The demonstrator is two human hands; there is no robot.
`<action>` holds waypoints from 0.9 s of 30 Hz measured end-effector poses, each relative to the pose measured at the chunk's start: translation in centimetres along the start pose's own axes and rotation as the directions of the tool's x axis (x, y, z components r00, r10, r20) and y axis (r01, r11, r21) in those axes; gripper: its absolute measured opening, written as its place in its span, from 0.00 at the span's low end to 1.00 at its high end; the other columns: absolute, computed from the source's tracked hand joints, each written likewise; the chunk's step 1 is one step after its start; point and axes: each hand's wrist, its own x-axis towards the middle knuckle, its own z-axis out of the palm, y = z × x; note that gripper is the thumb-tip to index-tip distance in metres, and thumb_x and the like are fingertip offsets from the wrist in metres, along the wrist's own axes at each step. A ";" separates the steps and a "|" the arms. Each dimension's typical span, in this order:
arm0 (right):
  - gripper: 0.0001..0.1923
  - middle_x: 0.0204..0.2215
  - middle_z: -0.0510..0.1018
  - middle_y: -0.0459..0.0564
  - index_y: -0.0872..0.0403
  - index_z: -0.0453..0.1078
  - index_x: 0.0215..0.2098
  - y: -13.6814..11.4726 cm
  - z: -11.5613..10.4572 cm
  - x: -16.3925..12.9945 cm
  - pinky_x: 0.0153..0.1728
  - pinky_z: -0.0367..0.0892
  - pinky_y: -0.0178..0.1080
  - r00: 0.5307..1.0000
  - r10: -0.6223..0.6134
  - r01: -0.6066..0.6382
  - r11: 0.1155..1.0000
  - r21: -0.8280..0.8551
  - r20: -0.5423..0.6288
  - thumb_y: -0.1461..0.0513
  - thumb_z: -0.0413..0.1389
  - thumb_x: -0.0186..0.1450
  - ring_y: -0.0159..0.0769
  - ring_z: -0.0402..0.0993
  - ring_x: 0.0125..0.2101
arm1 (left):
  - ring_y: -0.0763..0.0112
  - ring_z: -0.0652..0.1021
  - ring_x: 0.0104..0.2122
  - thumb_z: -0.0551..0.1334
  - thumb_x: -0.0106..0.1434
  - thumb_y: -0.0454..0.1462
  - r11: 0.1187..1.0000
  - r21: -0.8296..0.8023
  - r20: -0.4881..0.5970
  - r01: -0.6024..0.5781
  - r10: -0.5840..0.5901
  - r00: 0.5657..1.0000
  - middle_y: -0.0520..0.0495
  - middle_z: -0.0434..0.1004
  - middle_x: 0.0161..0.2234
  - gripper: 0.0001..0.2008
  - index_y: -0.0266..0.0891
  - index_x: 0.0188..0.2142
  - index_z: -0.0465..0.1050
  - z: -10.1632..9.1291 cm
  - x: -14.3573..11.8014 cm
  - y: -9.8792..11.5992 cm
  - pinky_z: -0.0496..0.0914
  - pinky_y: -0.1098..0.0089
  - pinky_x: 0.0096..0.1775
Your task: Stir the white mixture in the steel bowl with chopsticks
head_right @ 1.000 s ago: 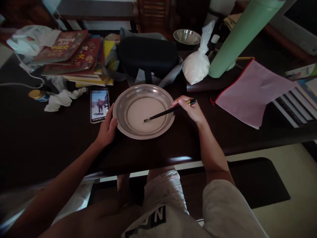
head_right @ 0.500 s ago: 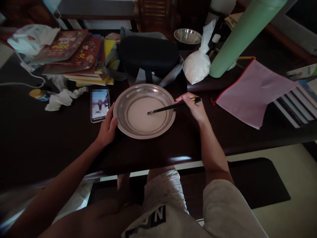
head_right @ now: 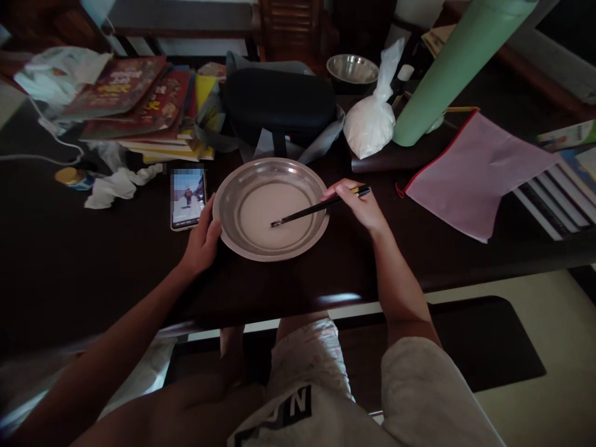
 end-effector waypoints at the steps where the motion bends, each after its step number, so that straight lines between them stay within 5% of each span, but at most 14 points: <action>1: 0.20 0.28 0.84 0.45 0.47 0.79 0.31 0.0 0.0 0.0 0.47 0.76 0.46 1.000 -0.007 0.008 1.000 -0.017 0.009 0.42 0.58 0.64 0.40 0.83 0.36 | 0.52 0.64 0.68 0.49 0.73 0.57 1.000 0.000 -0.001 -0.001 0.001 1.000 0.39 0.56 0.71 0.34 0.45 0.72 0.52 0.0 0.0 0.0 0.57 0.50 0.68; 6: 0.19 0.27 0.83 0.43 0.47 0.80 0.31 0.3 -0.2 0.1 0.42 0.77 0.44 0.995 -0.004 0.008 0.999 0.040 -0.096 0.43 0.58 0.64 0.37 0.82 0.31 | 0.51 0.64 0.68 0.49 0.73 0.57 1.000 -0.001 0.000 -0.003 0.003 1.000 0.38 0.56 0.71 0.34 0.45 0.71 0.52 0.0 0.0 0.0 0.57 0.50 0.68; 11: 0.18 0.30 0.85 0.45 0.46 0.81 0.33 0.3 -0.1 0.0 0.46 0.76 0.44 0.999 -0.032 0.032 0.999 -0.016 0.030 0.44 0.58 0.65 0.38 0.83 0.37 | 0.51 0.63 0.69 0.49 0.73 0.57 1.000 0.017 0.004 0.006 -0.006 1.000 0.38 0.55 0.71 0.35 0.44 0.72 0.51 0.0 0.0 0.0 0.58 0.50 0.68; 16: 0.16 0.27 0.83 0.43 0.46 0.81 0.33 0.4 -0.2 0.0 0.41 0.77 0.43 0.996 -0.024 0.028 0.998 0.052 -0.085 0.46 0.58 0.66 0.36 0.82 0.31 | 0.51 0.62 0.69 0.48 0.73 0.57 1.000 0.015 0.015 0.000 0.000 1.000 0.38 0.54 0.72 0.35 0.44 0.72 0.50 -0.1 0.0 0.1 0.58 0.51 0.68; 21: 0.17 0.29 0.84 0.45 0.47 0.81 0.33 0.3 -0.1 0.0 0.45 0.76 0.42 0.998 -0.050 0.050 0.999 0.020 0.034 0.46 0.58 0.66 0.37 0.83 0.36 | 0.52 0.62 0.69 0.49 0.73 0.56 1.000 0.010 0.015 0.000 -0.001 1.000 0.39 0.54 0.72 0.35 0.44 0.72 0.50 -0.1 0.0 0.1 0.58 0.51 0.68; 27: 0.16 0.26 0.83 0.43 0.47 0.80 0.33 0.7 -0.3 0.1 0.40 0.77 0.41 0.995 -0.027 0.035 0.996 0.079 -0.092 0.47 0.58 0.66 0.34 0.82 0.29 | 0.51 0.63 0.68 0.49 0.73 0.57 1.000 0.025 0.012 0.007 -0.007 1.000 0.38 0.55 0.71 0.35 0.43 0.72 0.50 0.0 0.0 0.0 0.59 0.51 0.68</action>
